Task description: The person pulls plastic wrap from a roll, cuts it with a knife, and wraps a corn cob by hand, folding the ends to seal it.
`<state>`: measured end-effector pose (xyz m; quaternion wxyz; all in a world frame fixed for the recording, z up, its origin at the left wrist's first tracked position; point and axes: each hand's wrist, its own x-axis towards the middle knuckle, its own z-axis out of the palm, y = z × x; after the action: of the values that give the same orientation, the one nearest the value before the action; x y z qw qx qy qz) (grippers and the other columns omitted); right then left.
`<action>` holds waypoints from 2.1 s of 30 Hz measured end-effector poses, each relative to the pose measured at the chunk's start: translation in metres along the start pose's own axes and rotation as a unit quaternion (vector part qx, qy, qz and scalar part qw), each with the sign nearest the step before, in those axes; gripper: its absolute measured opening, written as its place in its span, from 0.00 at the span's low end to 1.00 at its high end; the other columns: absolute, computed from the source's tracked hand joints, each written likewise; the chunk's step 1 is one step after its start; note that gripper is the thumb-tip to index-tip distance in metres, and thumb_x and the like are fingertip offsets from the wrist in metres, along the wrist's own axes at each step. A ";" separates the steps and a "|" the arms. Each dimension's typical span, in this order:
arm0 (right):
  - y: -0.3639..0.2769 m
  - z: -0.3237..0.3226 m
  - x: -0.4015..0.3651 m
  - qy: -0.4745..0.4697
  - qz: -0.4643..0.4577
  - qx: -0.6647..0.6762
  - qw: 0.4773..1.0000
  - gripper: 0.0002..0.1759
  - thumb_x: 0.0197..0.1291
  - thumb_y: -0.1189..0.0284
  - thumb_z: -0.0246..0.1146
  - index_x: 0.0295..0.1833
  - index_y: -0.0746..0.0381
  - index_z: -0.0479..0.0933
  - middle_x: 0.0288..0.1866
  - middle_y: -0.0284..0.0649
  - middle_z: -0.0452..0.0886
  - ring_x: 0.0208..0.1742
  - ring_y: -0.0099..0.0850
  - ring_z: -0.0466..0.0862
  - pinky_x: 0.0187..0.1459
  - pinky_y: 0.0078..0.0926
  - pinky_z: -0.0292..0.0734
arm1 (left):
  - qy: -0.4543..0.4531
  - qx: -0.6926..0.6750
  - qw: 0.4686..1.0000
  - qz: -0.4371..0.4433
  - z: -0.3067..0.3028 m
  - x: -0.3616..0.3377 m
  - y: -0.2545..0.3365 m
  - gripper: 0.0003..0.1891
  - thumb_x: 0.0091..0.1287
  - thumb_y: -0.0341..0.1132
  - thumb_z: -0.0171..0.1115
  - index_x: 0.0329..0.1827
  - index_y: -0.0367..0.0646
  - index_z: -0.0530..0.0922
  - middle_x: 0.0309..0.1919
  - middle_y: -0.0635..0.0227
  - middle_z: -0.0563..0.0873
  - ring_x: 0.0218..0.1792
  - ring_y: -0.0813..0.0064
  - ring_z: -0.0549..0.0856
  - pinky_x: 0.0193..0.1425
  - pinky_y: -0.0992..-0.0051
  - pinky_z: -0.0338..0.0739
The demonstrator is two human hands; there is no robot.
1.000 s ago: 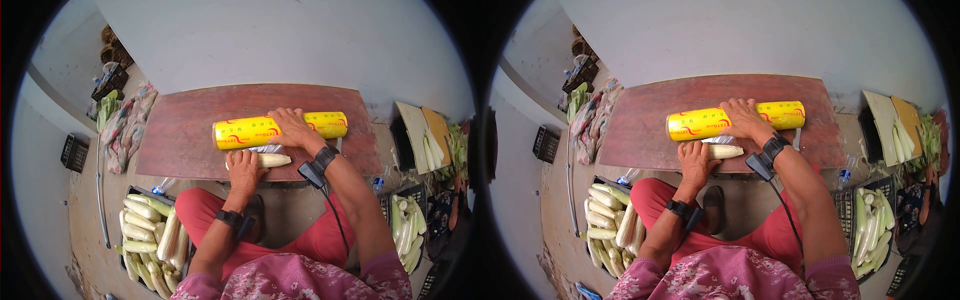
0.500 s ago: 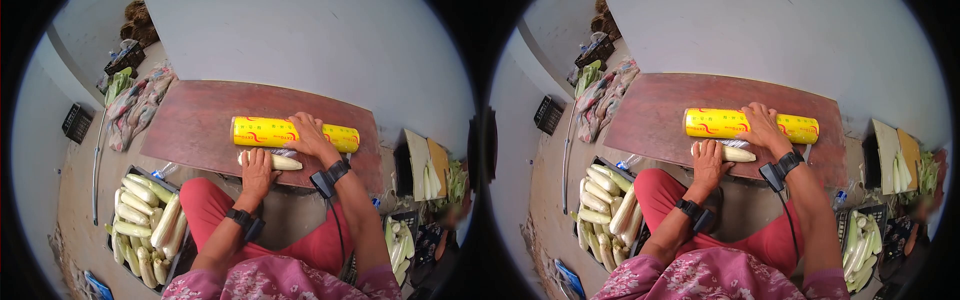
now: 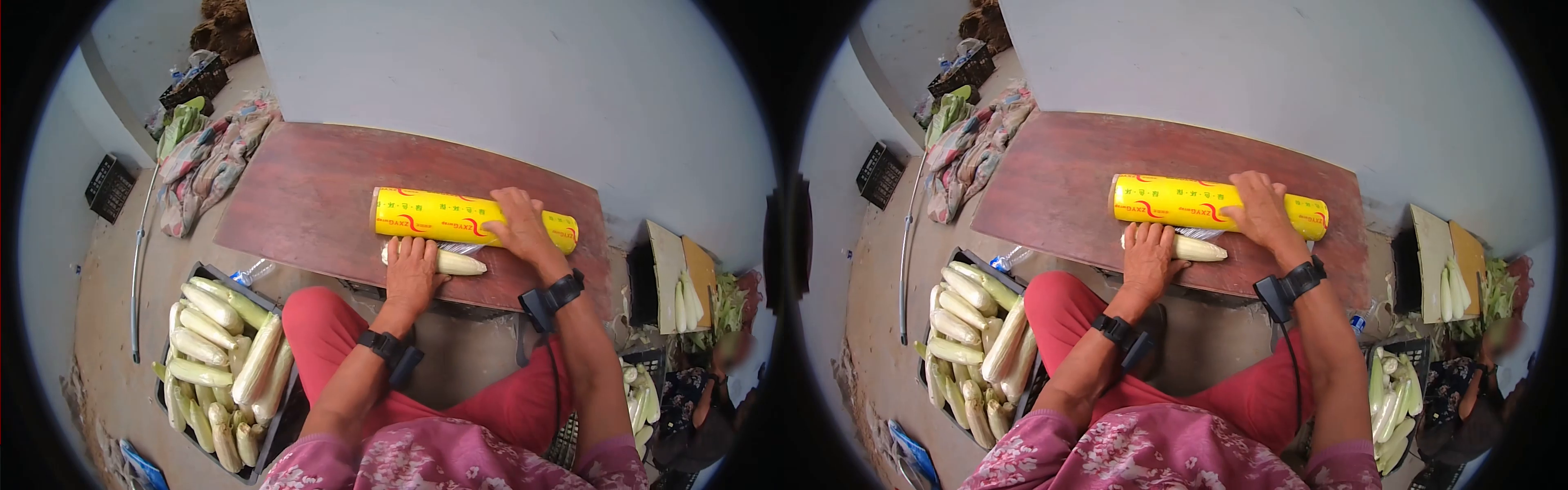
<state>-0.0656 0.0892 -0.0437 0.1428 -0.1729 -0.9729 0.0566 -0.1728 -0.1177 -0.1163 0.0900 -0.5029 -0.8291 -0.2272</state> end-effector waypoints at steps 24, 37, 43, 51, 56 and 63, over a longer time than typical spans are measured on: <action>0.068 0.011 -0.151 -0.143 0.399 0.033 0.905 0.22 0.55 0.59 0.66 0.23 0.69 0.82 0.20 0.51 0.82 0.24 0.42 0.85 0.33 0.38 0.79 | 0.004 -0.005 1.000 0.019 -0.003 -0.003 0.002 0.30 0.49 0.50 0.74 0.55 0.52 0.76 0.45 0.62 0.75 0.56 0.59 0.72 0.69 0.52 0.57; -0.009 0.022 -0.216 0.132 0.446 0.495 0.734 0.11 0.67 0.71 0.55 0.48 0.68 0.71 0.23 0.40 0.78 0.19 0.28 0.80 0.18 0.26 0.74 | 0.017 -0.029 0.999 0.019 -0.002 -0.004 0.000 0.28 0.49 0.49 0.74 0.54 0.54 0.77 0.45 0.63 0.75 0.56 0.59 0.72 0.70 0.52 0.57; -0.092 -0.007 -0.182 0.022 0.239 0.230 0.943 0.22 0.66 0.76 0.54 0.66 0.61 0.65 0.37 0.54 0.83 0.36 0.48 0.86 0.40 0.40 0.80 | 0.006 -0.043 0.999 0.018 -0.005 -0.003 0.000 0.27 0.48 0.48 0.75 0.52 0.54 0.79 0.45 0.62 0.75 0.55 0.59 0.72 0.70 0.53 0.57; -0.098 -0.001 -0.162 0.031 0.191 0.210 0.958 0.23 0.62 0.81 0.55 0.64 0.64 0.69 0.44 0.58 0.82 0.47 0.53 0.84 0.47 0.42 0.78 | 0.011 -0.051 0.998 0.017 -0.005 -0.003 -0.001 0.26 0.48 0.48 0.75 0.51 0.54 0.79 0.45 0.63 0.76 0.55 0.60 0.72 0.70 0.53 0.57; -0.098 0.005 -0.158 0.056 0.167 0.192 0.966 0.24 0.60 0.83 0.55 0.63 0.64 0.70 0.44 0.59 0.82 0.47 0.54 0.83 0.47 0.42 0.78 | 0.009 -0.045 0.999 0.017 -0.003 -0.004 -0.001 0.27 0.48 0.48 0.75 0.51 0.54 0.79 0.45 0.63 0.76 0.55 0.60 0.72 0.70 0.53 0.57; -0.094 0.001 -0.150 0.037 0.189 0.158 0.968 0.23 0.60 0.82 0.55 0.62 0.67 0.69 0.47 0.60 0.81 0.49 0.57 0.81 0.49 0.46 0.77 | 0.013 -0.049 0.998 0.023 -0.003 -0.004 -0.002 0.28 0.48 0.48 0.75 0.54 0.53 0.78 0.45 0.62 0.76 0.56 0.59 0.72 0.69 0.53 0.58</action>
<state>0.0389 -0.0518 -0.0687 0.1907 -0.3313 -0.8952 0.2293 -0.1731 -0.1235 -0.1156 0.0813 -0.5228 -0.8039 -0.2716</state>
